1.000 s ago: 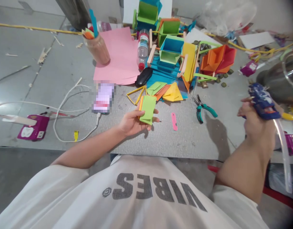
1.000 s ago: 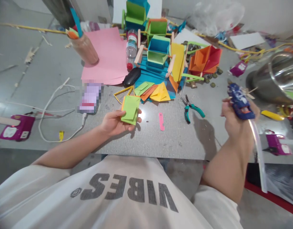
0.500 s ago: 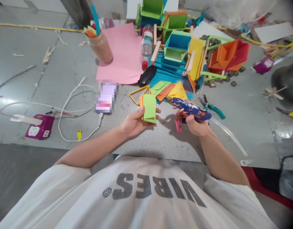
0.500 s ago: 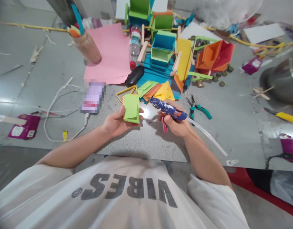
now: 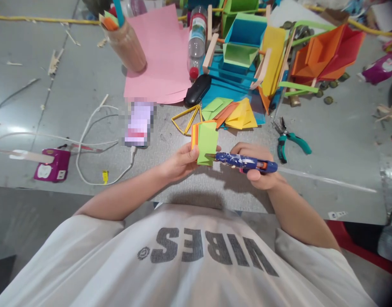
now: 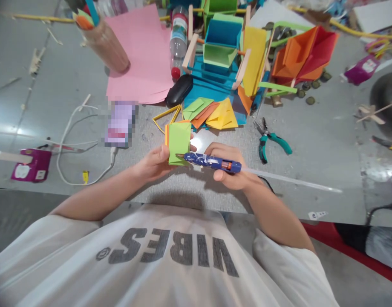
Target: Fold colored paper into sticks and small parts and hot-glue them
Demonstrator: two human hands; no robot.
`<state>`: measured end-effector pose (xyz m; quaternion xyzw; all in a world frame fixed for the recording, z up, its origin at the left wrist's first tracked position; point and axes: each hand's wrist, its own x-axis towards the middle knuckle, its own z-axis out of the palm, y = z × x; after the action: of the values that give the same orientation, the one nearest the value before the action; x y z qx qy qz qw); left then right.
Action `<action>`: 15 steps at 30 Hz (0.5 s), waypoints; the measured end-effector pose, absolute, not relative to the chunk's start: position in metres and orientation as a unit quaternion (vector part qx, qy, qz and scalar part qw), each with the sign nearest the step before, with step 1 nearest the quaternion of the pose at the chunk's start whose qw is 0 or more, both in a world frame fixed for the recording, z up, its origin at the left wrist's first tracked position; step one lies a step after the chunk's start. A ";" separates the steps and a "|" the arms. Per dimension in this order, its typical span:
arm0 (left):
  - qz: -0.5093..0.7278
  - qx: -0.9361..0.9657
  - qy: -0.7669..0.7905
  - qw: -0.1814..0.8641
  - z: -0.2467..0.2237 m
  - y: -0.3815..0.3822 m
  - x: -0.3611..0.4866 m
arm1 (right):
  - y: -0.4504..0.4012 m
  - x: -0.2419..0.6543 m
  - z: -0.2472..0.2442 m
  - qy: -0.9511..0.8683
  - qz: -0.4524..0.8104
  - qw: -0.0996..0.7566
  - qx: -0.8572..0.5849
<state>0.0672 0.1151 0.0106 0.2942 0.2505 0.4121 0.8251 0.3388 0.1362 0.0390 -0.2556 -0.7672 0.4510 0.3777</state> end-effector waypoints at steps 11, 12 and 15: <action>0.403 0.285 0.265 0.828 0.005 0.116 0.066 | 0.137 0.340 0.037 -0.784 0.445 0.361 -0.240; 0.401 0.286 0.266 0.829 0.005 0.116 0.066 | 0.138 0.340 0.037 -0.785 0.444 0.359 -0.238; 0.396 0.293 0.260 0.831 0.004 0.116 0.066 | 0.137 0.340 0.037 -0.786 0.440 0.358 -0.245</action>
<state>0.0660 0.1156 0.0041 0.2928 0.2598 0.3958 0.8307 0.3404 0.1373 0.0367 -0.2448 -0.7862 0.4401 0.3581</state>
